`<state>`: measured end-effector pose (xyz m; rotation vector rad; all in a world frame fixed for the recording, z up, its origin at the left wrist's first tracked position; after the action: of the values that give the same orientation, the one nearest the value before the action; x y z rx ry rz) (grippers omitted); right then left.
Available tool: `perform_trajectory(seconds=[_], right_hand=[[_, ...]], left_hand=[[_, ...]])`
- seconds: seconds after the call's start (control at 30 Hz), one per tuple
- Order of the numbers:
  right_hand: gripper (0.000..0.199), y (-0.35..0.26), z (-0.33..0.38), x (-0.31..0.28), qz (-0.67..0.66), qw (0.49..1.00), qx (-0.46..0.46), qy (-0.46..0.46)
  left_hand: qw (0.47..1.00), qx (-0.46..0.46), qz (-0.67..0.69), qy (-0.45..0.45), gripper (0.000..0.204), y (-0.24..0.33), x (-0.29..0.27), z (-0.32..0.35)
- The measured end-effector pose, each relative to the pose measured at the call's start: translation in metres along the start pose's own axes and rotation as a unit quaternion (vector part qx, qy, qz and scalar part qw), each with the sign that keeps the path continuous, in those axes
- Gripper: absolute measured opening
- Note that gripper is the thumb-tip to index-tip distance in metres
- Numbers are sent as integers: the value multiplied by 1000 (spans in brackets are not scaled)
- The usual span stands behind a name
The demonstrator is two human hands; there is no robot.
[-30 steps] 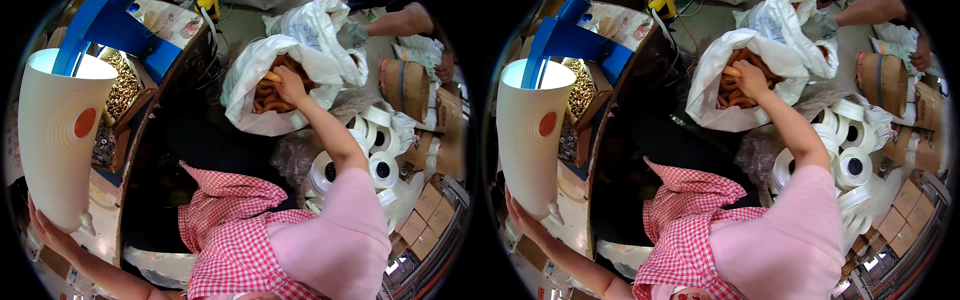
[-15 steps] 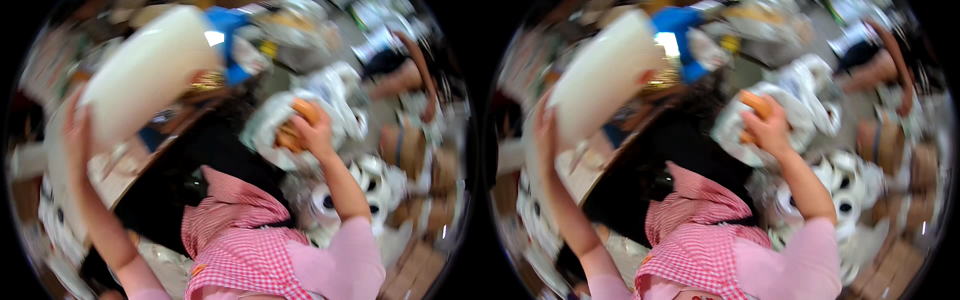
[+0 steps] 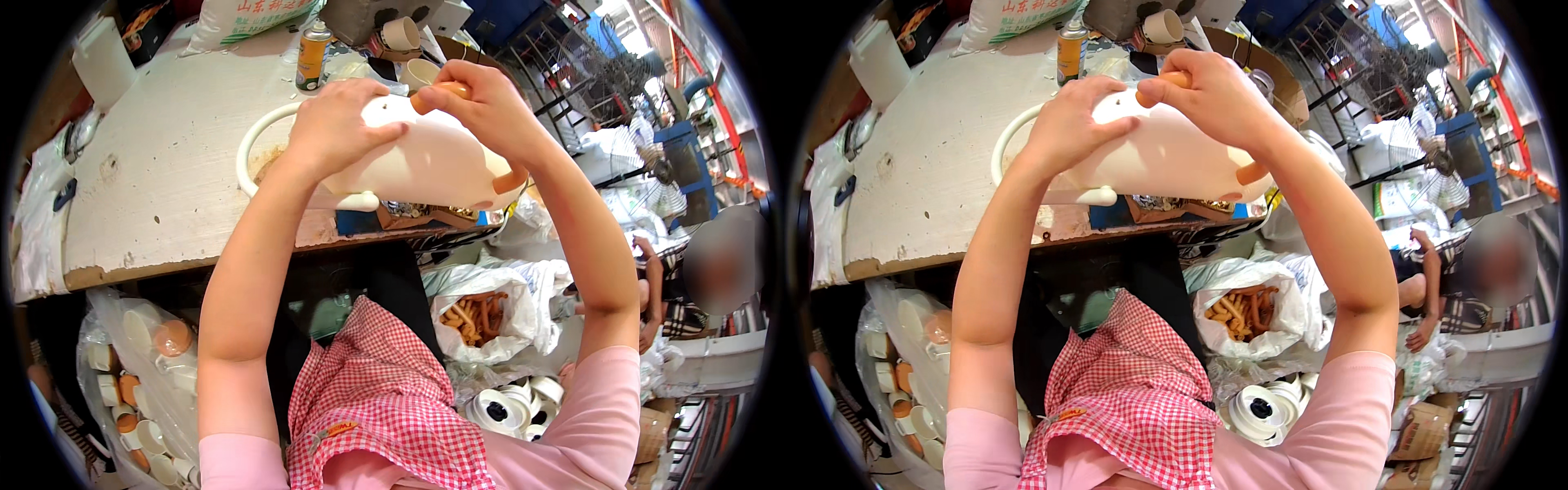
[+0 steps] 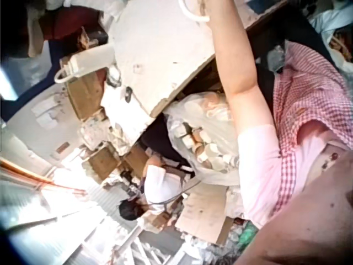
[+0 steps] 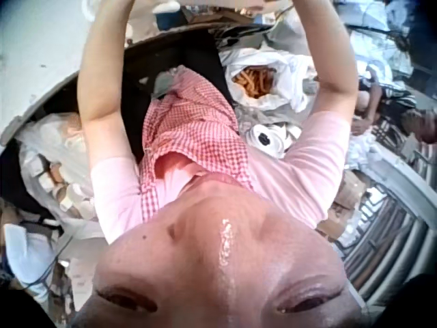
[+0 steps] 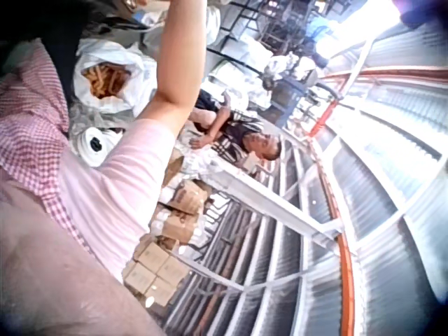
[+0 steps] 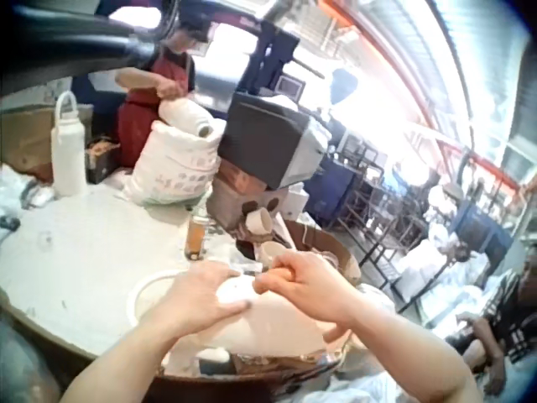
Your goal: The person assembles plastic water jugs by using a small manual press to attach components to the white plastic bodies and then fitting handles onto them.
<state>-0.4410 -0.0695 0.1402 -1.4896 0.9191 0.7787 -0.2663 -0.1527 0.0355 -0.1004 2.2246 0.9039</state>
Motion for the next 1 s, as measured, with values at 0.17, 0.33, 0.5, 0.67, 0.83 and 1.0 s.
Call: perform_trajectory(seconds=[0.17, 0.33, 0.5, 0.67, 0.83, 1.0], right_hand=[[34, -4, -29, 17, -78, 981, 138, -111], [34, 11, -43, 29, -152, 962, 170, -148], [32, 5, -40, 33, -162, 961, 152, -164], [31, -12, -43, 26, -31, 986, 84, -139], [35, -32, -44, 26, 140, 983, -35, -111], [46, -23, -45, 25, 176, 979, -58, -89]], left_hand=[[1000, -19, -15, 15, 55, 8, 4, 4], [997, -9, -16, 73, 48, -2, 7, 8], [996, -16, 12, 90, 45, -1, 8, 9], [997, -16, 3, 75, 48, 5, 5, 10], [999, -24, 6, 47, 48, 2, 1, 11], [999, -11, 1, 43, 44, 6, 3, 10]])
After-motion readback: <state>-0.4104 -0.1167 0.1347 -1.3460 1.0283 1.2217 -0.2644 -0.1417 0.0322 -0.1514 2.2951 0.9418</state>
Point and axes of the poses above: each hand's wrist, its own z-axis away from the middle knuckle, its own x-axis out of the palm, y = z × x, the point moved 2 cm from there along -z, towards the middle knuckle, and after that the axes turned 7 degrees about x, right-handed, at the moved point
